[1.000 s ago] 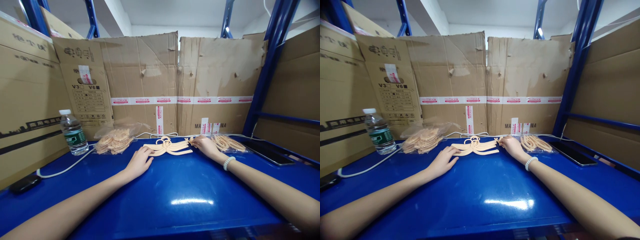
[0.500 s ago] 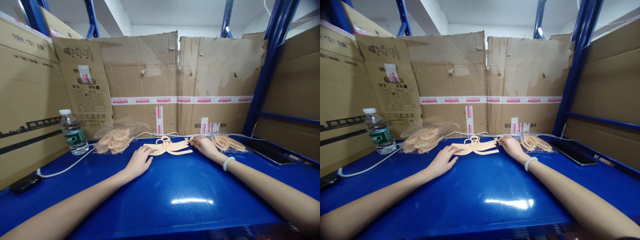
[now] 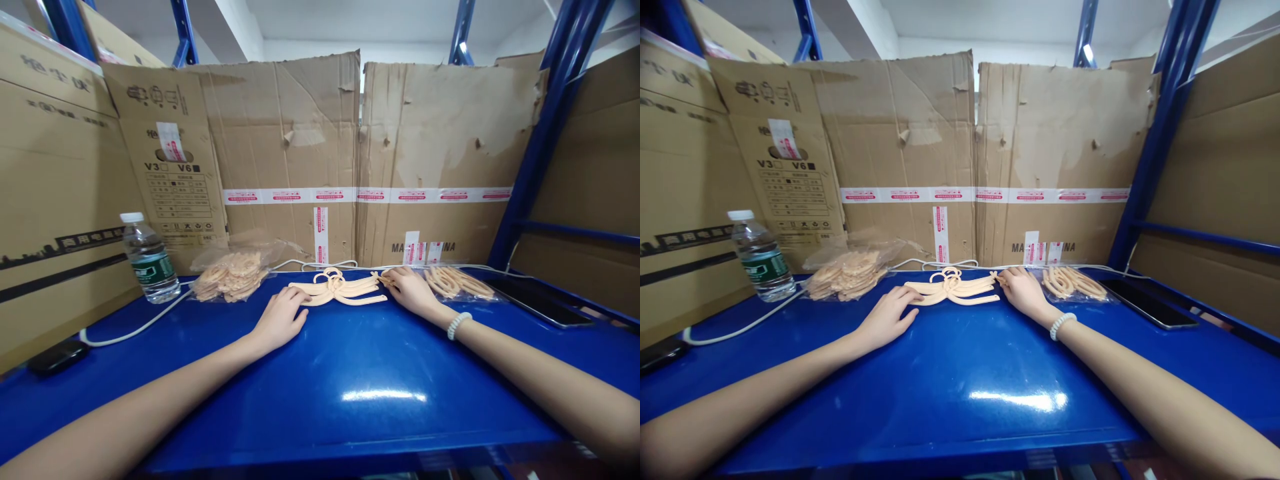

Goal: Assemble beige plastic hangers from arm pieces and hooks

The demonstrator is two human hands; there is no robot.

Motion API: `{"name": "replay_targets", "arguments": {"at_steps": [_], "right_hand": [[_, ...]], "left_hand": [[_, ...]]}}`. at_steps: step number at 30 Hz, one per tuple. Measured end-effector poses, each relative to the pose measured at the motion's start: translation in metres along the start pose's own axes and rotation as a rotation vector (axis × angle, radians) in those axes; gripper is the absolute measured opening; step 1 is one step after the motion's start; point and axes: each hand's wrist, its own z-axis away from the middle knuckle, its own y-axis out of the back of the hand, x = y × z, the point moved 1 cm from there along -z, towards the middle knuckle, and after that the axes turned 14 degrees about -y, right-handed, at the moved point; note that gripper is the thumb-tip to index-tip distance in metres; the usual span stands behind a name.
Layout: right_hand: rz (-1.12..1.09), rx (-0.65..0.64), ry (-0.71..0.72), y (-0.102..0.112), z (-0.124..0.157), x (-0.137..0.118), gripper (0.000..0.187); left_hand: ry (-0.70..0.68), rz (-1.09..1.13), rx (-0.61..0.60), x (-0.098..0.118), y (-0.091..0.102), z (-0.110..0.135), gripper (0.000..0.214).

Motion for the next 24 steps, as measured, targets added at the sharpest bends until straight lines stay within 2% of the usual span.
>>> {"name": "replay_targets", "arguments": {"at_steps": [11, 24], "right_hand": [[0.037, -0.016, -0.059, -0.0011, -0.0018, 0.0040, 0.019], [0.010, -0.014, -0.041, 0.0005, -0.0024, 0.0046, 0.017]], "left_hand": [[0.052, -0.013, -0.060, 0.0004, 0.0003, -0.0006, 0.024], [0.046, 0.010, -0.032, -0.0009, -0.0010, 0.0010, 0.021]]}}
